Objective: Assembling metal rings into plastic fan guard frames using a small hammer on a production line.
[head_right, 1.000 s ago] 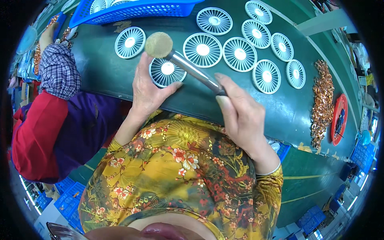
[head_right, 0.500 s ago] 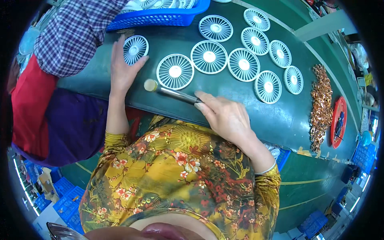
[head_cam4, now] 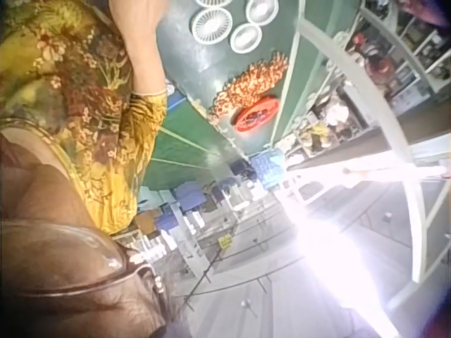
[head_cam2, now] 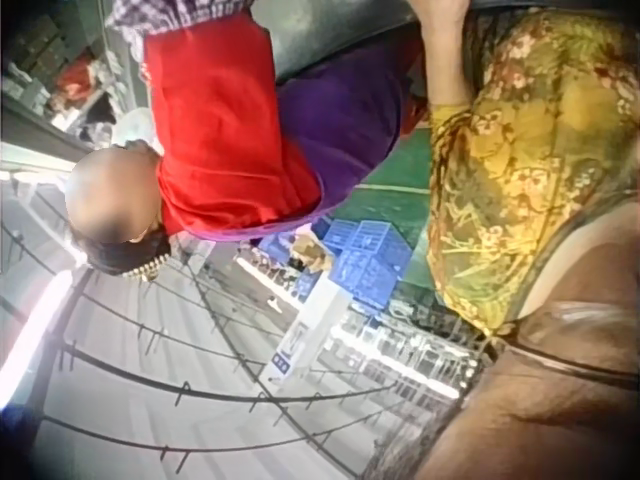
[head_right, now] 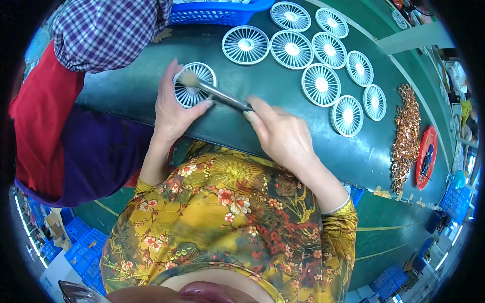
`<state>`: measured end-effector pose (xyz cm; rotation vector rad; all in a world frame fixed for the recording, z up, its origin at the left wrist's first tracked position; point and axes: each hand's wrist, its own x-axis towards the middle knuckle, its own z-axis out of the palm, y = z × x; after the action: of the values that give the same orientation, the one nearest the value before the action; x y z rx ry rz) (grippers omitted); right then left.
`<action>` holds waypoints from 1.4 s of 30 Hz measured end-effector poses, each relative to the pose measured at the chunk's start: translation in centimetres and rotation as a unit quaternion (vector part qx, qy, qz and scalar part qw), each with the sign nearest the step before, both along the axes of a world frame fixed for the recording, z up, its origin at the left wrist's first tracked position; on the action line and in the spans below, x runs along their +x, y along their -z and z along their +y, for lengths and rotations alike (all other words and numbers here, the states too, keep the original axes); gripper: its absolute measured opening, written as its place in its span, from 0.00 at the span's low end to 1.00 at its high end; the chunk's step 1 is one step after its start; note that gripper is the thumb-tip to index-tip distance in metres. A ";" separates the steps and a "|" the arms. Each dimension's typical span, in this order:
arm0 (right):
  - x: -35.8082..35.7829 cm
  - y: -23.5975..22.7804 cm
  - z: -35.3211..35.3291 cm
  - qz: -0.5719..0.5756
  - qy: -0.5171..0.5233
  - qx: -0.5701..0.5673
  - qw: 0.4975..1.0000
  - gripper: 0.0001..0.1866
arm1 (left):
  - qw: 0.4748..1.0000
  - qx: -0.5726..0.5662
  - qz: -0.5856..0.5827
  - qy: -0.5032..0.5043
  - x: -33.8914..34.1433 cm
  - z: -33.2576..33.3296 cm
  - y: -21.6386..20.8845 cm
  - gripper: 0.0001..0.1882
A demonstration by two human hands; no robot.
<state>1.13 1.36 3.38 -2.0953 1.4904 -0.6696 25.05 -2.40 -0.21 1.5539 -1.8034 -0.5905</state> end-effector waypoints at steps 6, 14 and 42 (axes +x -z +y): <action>0.5 -1.9 0.2 -0.042 0.019 -0.050 0.998 0.13 | 1.000 0.003 -0.001 -0.020 0.4 0.4 0.6 0.55; 1.6 -0.7 -1.4 0.055 0.014 0.016 0.998 0.15 | 0.998 -0.052 -0.029 0.029 0.6 -0.4 1.0 0.54; -19.6 2.9 -16.4 0.175 0.209 -0.150 0.950 0.24 | 0.959 -0.044 -0.243 0.136 -18.8 -13.8 -0.7 0.58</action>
<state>-18.48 -15.05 0.44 -2.2233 2.1926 -0.7382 6.26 -16.18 0.54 1.4877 -2.4037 -0.2517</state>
